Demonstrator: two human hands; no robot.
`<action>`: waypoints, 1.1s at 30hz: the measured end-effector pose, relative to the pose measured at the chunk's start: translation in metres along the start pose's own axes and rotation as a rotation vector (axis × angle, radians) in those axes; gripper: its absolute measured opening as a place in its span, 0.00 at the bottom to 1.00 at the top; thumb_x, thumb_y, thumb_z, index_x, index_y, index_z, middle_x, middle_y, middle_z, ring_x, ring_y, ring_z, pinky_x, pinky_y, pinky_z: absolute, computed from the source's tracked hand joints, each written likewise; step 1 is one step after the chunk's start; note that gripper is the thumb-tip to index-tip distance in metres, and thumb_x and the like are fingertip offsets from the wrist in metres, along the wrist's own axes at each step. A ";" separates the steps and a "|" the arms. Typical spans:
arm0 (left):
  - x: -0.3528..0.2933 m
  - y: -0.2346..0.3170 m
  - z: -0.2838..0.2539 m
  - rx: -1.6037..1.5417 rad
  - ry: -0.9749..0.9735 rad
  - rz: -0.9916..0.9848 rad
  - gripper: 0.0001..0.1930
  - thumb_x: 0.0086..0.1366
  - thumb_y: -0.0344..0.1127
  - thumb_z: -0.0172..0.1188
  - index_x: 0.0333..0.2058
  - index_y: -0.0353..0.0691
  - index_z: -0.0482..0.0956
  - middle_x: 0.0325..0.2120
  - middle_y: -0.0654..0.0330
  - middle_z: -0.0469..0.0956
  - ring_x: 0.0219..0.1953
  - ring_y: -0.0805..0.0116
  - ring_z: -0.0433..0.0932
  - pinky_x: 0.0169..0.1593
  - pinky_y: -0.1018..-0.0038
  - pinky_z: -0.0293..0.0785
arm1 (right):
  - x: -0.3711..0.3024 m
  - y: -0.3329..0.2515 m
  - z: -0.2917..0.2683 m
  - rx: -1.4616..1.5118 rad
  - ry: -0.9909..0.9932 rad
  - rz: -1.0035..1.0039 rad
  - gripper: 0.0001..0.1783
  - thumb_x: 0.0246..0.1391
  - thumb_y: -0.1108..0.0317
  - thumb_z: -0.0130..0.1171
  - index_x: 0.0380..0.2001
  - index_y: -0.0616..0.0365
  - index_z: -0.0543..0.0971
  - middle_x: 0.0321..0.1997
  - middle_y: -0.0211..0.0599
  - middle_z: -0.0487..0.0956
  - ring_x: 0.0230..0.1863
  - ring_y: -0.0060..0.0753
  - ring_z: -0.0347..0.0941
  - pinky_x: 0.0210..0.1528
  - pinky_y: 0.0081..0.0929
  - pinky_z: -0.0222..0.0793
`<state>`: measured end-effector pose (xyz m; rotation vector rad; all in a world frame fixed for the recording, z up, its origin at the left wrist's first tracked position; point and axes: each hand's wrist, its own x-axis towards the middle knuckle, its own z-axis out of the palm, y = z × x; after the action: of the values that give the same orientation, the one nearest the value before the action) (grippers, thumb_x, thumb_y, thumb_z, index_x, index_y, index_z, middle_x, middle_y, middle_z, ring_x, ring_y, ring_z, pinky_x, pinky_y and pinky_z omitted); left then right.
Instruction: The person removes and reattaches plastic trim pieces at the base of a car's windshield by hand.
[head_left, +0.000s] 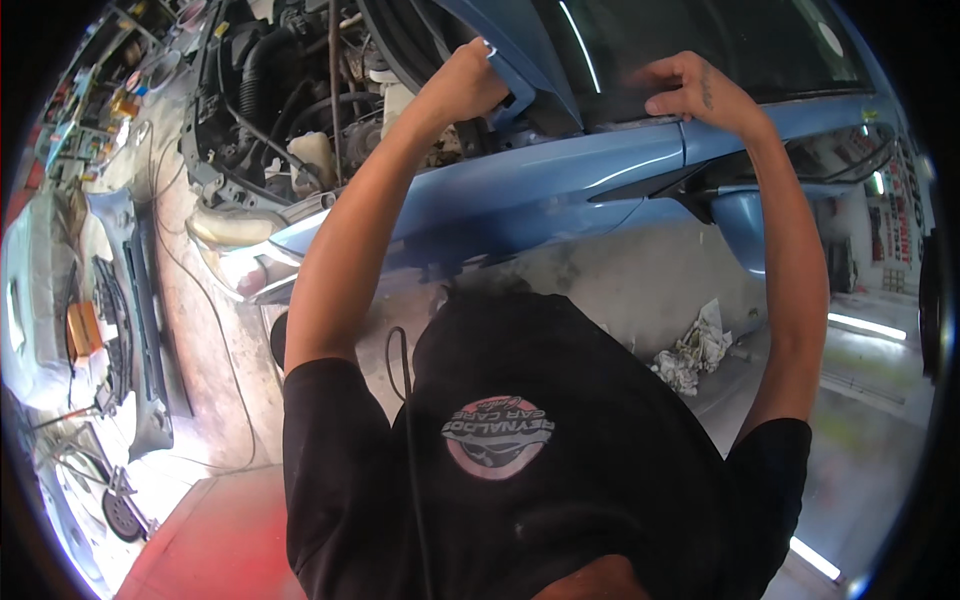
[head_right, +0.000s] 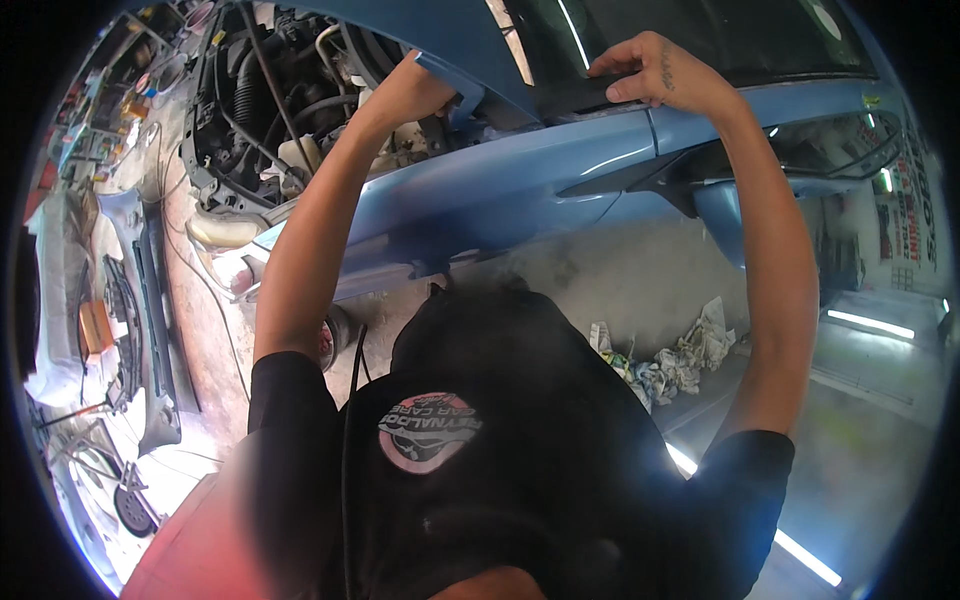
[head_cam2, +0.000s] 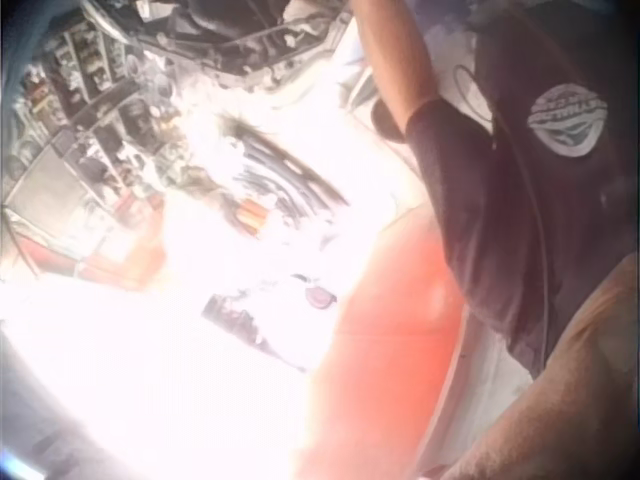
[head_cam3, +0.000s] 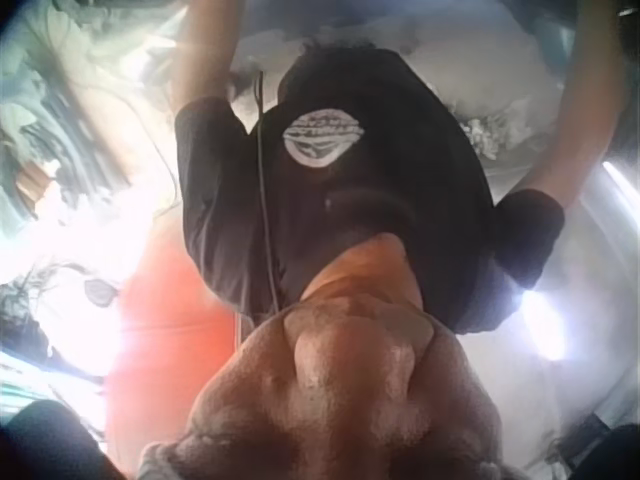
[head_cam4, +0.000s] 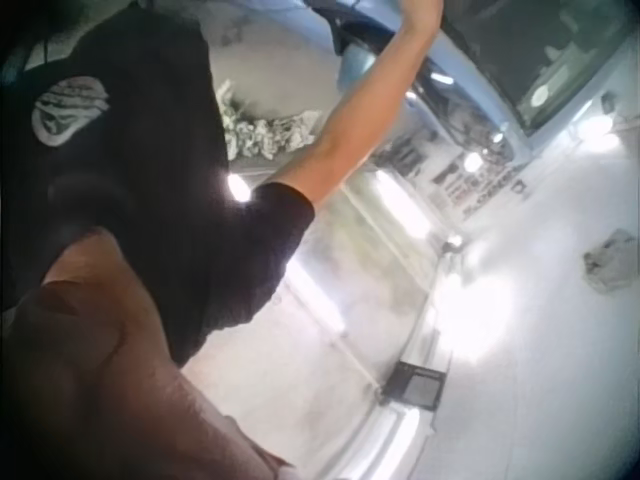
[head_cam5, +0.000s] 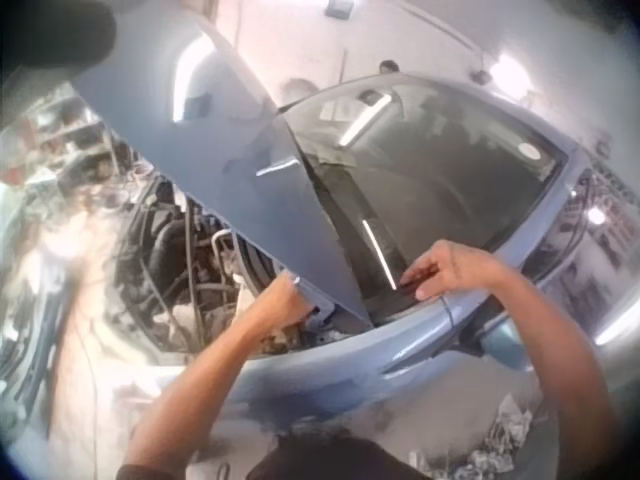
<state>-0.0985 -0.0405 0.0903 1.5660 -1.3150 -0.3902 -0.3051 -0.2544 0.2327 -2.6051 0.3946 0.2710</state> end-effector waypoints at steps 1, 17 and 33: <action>0.000 0.009 -0.001 -0.041 -0.029 -0.087 0.11 0.63 0.27 0.57 0.43 0.34 0.82 0.25 0.53 0.82 0.22 0.67 0.81 0.27 0.71 0.78 | 0.000 0.003 0.000 -0.002 0.017 0.000 0.28 0.45 0.61 0.67 0.50 0.67 0.83 0.30 0.35 0.81 0.25 0.21 0.71 0.25 0.20 0.67; -0.019 0.018 -0.005 0.119 0.071 -0.197 0.11 0.58 0.28 0.61 0.41 0.36 0.83 0.27 0.53 0.83 0.29 0.62 0.83 0.36 0.67 0.78 | 0.007 -0.002 -0.006 0.154 -0.145 0.022 0.21 0.53 0.64 0.63 0.47 0.66 0.83 0.28 0.28 0.77 0.20 0.18 0.65 0.22 0.19 0.65; -0.025 0.020 -0.001 -0.164 0.160 -0.236 0.06 0.62 0.24 0.62 0.34 0.28 0.84 0.25 0.57 0.82 0.25 0.72 0.81 0.32 0.75 0.81 | -0.001 0.000 -0.021 -0.151 -0.174 -0.023 0.20 0.48 0.67 0.67 0.45 0.66 0.85 0.28 0.35 0.80 0.30 0.30 0.76 0.32 0.30 0.73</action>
<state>-0.1169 -0.0160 0.0986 1.5826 -0.9552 -0.4957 -0.3032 -0.2651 0.2508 -2.7038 0.2925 0.5338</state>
